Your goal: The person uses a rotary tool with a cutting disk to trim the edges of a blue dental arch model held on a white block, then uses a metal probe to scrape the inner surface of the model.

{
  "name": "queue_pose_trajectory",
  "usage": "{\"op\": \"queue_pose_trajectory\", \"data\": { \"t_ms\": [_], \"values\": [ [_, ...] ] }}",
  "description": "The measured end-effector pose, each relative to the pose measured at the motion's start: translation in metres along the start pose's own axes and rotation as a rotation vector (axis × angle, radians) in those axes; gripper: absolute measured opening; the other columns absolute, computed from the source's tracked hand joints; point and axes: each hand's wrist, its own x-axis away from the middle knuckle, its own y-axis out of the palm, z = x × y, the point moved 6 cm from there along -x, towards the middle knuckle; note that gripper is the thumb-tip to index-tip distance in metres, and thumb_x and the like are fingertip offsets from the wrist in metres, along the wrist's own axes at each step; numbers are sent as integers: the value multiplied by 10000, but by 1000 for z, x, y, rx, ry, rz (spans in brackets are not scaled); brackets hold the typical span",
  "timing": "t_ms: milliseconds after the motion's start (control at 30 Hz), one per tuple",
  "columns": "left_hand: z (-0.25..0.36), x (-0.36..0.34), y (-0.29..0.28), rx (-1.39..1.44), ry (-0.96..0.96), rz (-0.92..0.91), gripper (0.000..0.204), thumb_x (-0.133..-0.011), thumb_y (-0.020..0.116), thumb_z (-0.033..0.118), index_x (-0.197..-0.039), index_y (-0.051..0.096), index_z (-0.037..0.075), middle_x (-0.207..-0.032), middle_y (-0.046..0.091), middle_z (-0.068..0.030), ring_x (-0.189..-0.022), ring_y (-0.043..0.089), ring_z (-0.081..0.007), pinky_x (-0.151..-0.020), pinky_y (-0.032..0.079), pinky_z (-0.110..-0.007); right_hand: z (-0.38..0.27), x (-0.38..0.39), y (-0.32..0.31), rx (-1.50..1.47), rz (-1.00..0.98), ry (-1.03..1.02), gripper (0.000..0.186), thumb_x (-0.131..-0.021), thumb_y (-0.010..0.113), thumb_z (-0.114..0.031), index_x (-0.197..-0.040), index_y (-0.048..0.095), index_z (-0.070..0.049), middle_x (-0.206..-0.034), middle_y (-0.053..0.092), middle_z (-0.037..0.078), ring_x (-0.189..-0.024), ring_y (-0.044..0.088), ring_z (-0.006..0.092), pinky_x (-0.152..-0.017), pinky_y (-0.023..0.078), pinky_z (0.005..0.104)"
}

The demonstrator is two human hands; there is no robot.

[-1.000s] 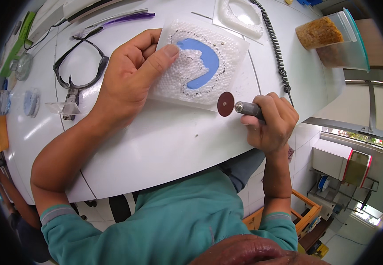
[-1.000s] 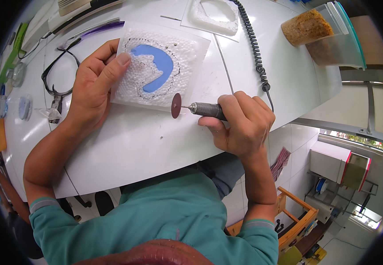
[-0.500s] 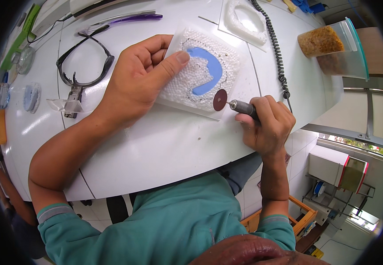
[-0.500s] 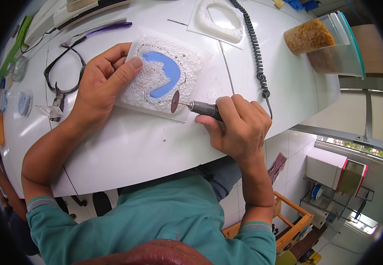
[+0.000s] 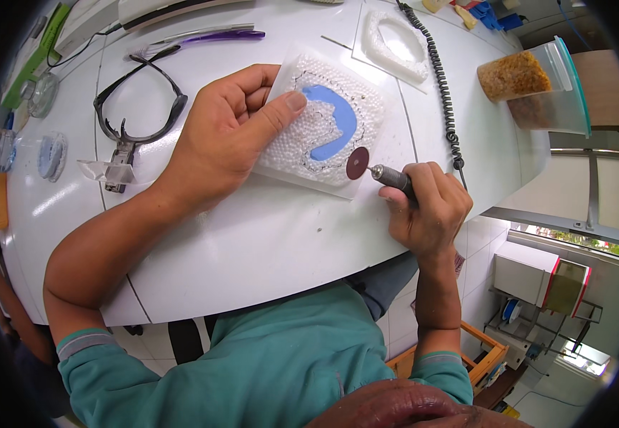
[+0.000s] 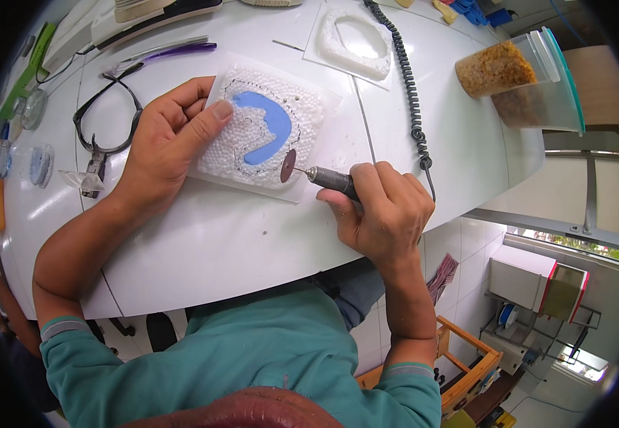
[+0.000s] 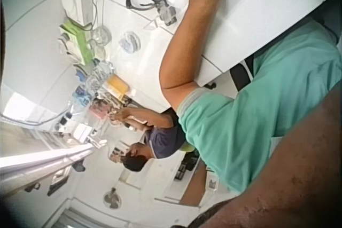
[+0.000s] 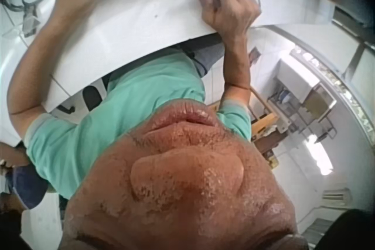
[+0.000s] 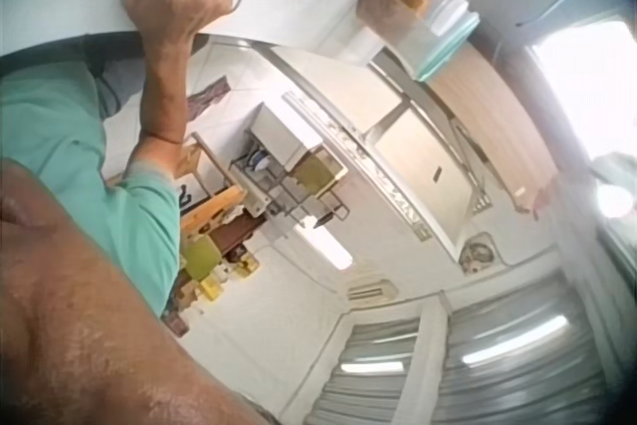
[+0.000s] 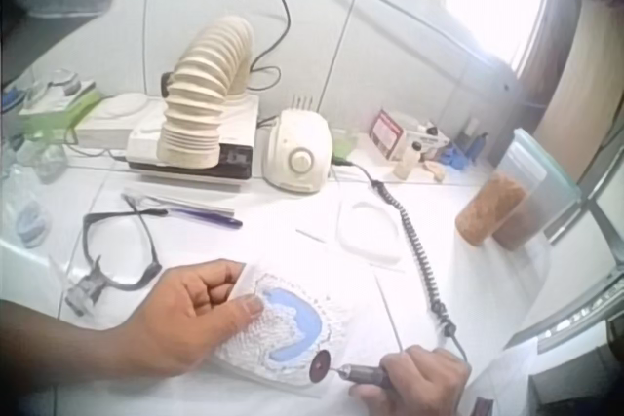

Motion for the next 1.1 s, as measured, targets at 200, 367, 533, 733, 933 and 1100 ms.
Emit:
{"op": "queue_pose_trajectory", "data": {
  "t_ms": [200, 367, 533, 733, 933, 1100],
  "values": [
    [1, 1, -1, -19, -1, 2, 381, -1135, 685, 157, -1420, 641, -91, -1174, 811, -125, -1022, 768, -119, -942, 623, -274, -1, -1, 0, 12, -3, 5, 580, -964, 806, -605, -764, 601, -100, -643, 480, 21, -496, 424, 211, -503, 329, 366],
    [1, 1, 0, -21, -4, 4, 382, -1135, 686, 160, -1418, 638, -93, -1178, 808, -131, -1026, 769, -121, -945, 626, -274, 0, 0, 0, 11, -4, 13, 578, -966, 806, -603, -764, 605, -100, -641, 480, 18, -496, 421, 205, -502, 327, 364],
    [1, 1, -1, -22, -10, 2, 374, -1136, 683, 158, -1407, 637, -95, -1186, 806, -134, -1034, 768, -123, -950, 626, -277, 0, -1, 0, 16, -3, 14, 577, -965, 808, -602, -763, 607, -101, -638, 477, 18, -494, 416, 200, -501, 324, 364],
    [1, 1, 0, -13, -3, 5, 370, -1139, 677, 155, -1405, 634, -99, -1188, 804, -135, -1028, 762, -120, -948, 620, -273, 1, 0, 0, 22, 5, 23, 576, -958, 815, -601, -759, 604, -103, -637, 471, 15, -492, 403, 199, -499, 316, 363],
    [1, 2, 0, -16, -2, 0, 364, -1144, 668, 153, -1403, 632, -100, -1184, 804, -135, -1026, 758, -117, -945, 616, -271, 0, 0, 1, 30, 3, 28, 580, -953, 819, -600, -751, 591, -105, -633, 462, 13, -491, 397, 199, -498, 311, 362],
    [0, 1, 0, -5, -4, 6, 369, -1147, 666, 158, -1407, 627, -100, -1182, 804, -137, -1033, 760, -119, -953, 617, -273, 1, 0, 0, 31, 0, 31, 574, -950, 825, -593, -754, 594, -105, -634, 466, 13, -490, 399, 199, -497, 312, 362]
  ]
}}
